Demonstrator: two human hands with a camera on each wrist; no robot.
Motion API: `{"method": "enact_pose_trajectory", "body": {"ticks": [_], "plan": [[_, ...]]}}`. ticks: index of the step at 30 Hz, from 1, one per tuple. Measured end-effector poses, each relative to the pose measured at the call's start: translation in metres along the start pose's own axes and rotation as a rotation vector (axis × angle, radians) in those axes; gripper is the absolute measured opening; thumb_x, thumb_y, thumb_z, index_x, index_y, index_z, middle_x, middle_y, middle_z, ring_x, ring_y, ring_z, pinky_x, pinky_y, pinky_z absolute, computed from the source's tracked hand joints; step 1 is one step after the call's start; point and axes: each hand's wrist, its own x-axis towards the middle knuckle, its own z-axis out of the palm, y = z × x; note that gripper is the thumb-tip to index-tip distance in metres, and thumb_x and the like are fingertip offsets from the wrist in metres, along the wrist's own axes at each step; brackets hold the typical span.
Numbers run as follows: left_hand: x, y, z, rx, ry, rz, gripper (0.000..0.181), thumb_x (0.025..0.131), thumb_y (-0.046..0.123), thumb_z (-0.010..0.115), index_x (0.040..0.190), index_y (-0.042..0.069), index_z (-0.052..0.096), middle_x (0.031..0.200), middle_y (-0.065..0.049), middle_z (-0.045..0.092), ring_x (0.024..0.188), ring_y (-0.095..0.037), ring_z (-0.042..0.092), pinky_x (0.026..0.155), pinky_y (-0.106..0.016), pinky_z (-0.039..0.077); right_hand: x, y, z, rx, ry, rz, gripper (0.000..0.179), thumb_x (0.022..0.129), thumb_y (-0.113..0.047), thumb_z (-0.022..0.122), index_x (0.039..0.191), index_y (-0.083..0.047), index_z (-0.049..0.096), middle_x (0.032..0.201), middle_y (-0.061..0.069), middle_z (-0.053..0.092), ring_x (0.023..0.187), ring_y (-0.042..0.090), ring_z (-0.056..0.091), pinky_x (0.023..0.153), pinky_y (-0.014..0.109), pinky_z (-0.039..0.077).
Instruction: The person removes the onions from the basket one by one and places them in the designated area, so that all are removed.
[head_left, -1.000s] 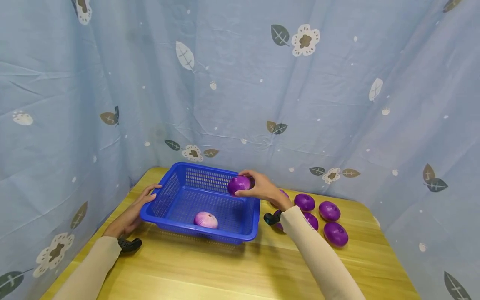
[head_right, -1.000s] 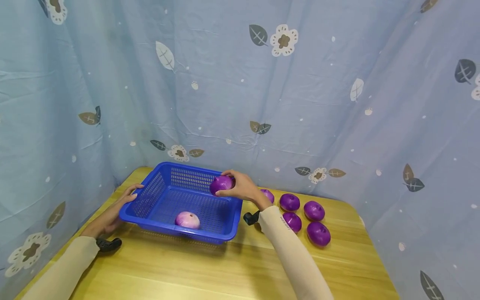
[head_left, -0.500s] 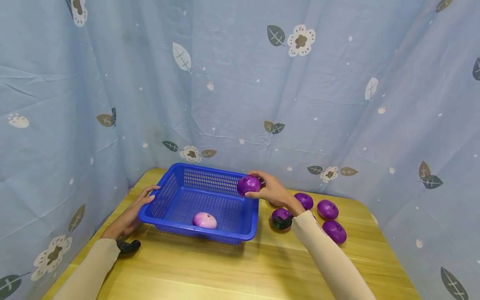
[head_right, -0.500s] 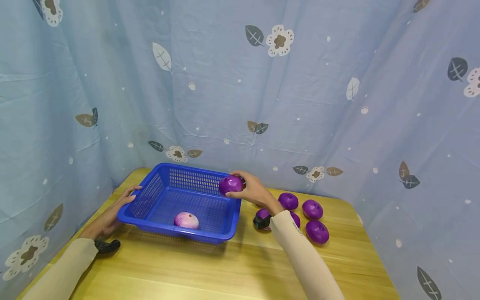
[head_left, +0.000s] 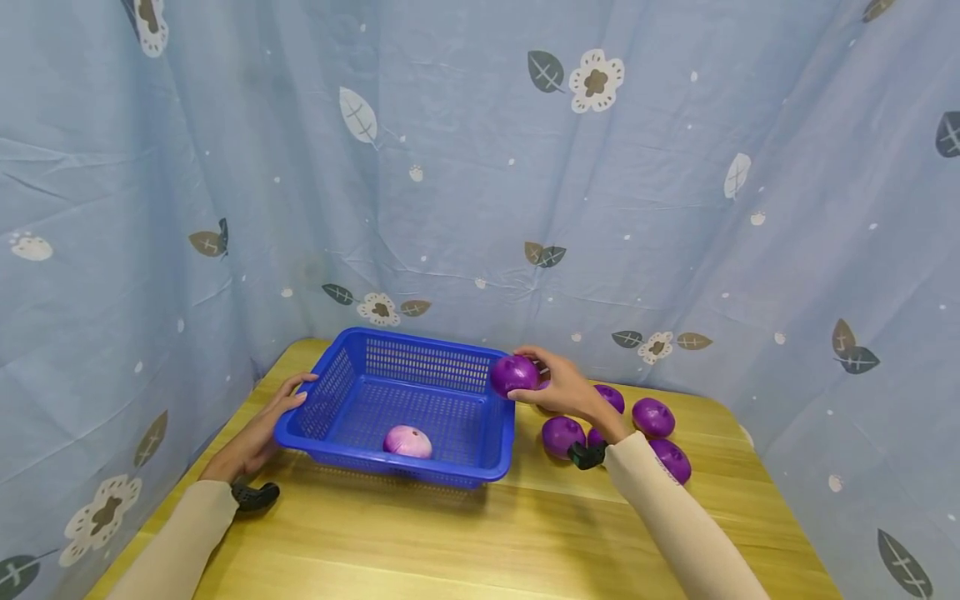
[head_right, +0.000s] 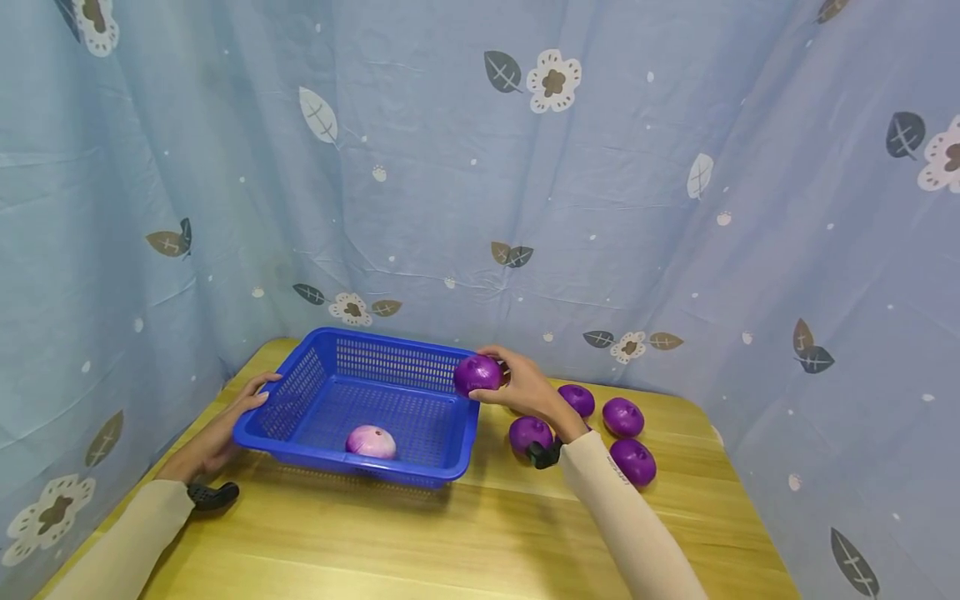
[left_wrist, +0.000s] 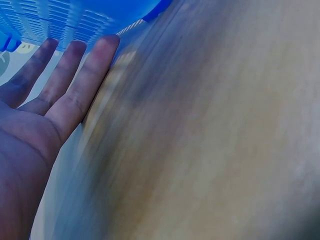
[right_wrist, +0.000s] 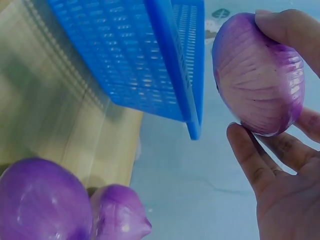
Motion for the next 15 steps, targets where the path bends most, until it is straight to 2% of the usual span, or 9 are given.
{"method": "enact_pose_trajectory", "body": {"ticks": [2,6,8,15], "plan": [[0.0,0.0,0.0,0.006,-0.001,0.001,0.045,0.112,0.04,0.035,0.155,0.036,0.024,0.15,-0.024,0.022,0.104,-0.032,0.064,0.082,-0.044,0.059,-0.003,0.001,-0.002,0.019,0.003,0.01,0.073,0.079,-0.042,0.09,0.142,-0.025,0.055,0.117,0.008,0.068,0.099,0.026,0.066,0.064,0.039,0.06],[0.0,-0.001,-0.001,0.01,-0.007,0.003,0.046,0.112,0.04,0.034,0.156,0.036,0.023,0.151,-0.026,0.021,0.105,-0.034,0.063,0.082,-0.046,0.059,-0.009,0.005,-0.006,0.029,0.012,0.012,0.077,0.079,-0.04,0.09,0.144,-0.02,0.054,0.117,0.008,0.068,0.1,0.025,0.067,0.071,0.037,0.061],[-0.001,-0.001,-0.001,0.012,-0.011,0.005,0.046,0.112,0.039,0.034,0.157,0.035,0.022,0.152,-0.025,0.02,0.106,-0.034,0.063,0.083,-0.046,0.058,-0.013,0.008,-0.007,0.013,0.018,0.01,0.079,0.079,-0.041,0.09,0.145,-0.02,0.054,0.12,0.007,0.068,0.102,0.024,0.067,0.076,0.036,0.06],[0.0,0.001,0.001,0.029,-0.007,0.008,0.046,0.112,0.039,0.034,0.157,0.035,0.022,0.154,-0.024,0.017,0.111,-0.036,0.059,0.084,-0.046,0.057,-0.027,0.013,-0.015,-0.06,0.037,0.016,0.078,0.081,-0.044,0.088,0.146,-0.021,0.052,0.132,0.005,0.064,0.11,0.025,0.065,0.088,0.042,0.057]]}}
